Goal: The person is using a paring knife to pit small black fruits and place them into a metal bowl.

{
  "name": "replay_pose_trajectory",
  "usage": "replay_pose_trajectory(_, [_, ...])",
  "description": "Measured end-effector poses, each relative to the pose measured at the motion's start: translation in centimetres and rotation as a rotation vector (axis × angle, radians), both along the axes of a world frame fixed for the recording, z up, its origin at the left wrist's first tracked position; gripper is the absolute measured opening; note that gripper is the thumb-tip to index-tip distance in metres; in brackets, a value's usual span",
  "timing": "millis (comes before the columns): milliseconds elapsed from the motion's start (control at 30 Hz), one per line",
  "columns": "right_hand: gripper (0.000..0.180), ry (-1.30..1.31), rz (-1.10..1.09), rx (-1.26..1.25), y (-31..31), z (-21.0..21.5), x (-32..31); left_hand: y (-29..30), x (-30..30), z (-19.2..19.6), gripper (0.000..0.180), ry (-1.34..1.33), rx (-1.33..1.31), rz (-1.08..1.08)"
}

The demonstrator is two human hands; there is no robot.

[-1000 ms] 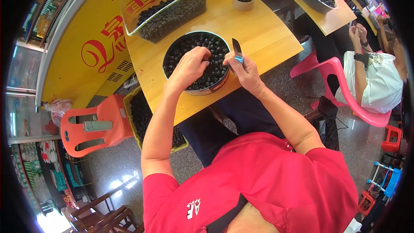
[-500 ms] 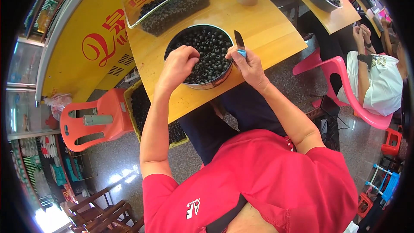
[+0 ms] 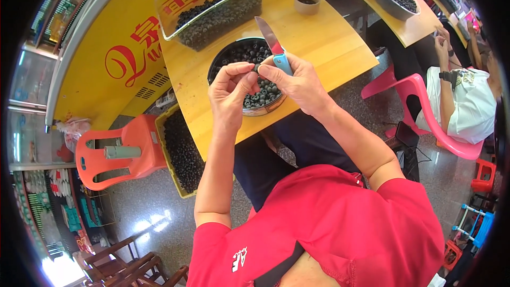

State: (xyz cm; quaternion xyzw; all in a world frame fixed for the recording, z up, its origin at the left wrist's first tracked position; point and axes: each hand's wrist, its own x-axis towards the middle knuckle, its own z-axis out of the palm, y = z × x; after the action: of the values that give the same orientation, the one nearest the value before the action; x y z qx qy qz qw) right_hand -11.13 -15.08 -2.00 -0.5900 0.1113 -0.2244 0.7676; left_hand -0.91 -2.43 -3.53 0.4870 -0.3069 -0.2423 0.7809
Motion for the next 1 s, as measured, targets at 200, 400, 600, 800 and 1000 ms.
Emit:
replay_pose_trajectory(200, [0.018, 0.033, 0.145, 0.178, -0.6, 0.7, 0.0, 0.5, -0.9, 0.1, 0.018, 0.063, -0.014, 0.037])
replay_pose_trajectory(400, [0.017, 0.059, 0.284, 0.278, -1.0, 0.7, 0.5, 0.7, -0.9, -0.2, 0.02, 0.042, -0.003, 0.081])
replay_pose_trajectory(600, [0.017, 0.074, 0.284, 0.235, -1.3, 0.9, 0.7, 0.9, -1.3, -0.1, 0.019, 0.041, 0.066, 0.089])
replay_pose_trajectory(800, [0.018, 0.059, 0.2, 0.004, -1.0, 0.8, 0.9, 0.9, -1.2, -0.1, 0.017, 0.044, 0.058, 0.123])
replay_pose_trajectory(1000, [0.015, -0.144, -0.122, -0.778, -0.8, 0.0, 0.3, 0.1, -1.3, -0.2, 0.013, 0.128, -0.012, 0.115])
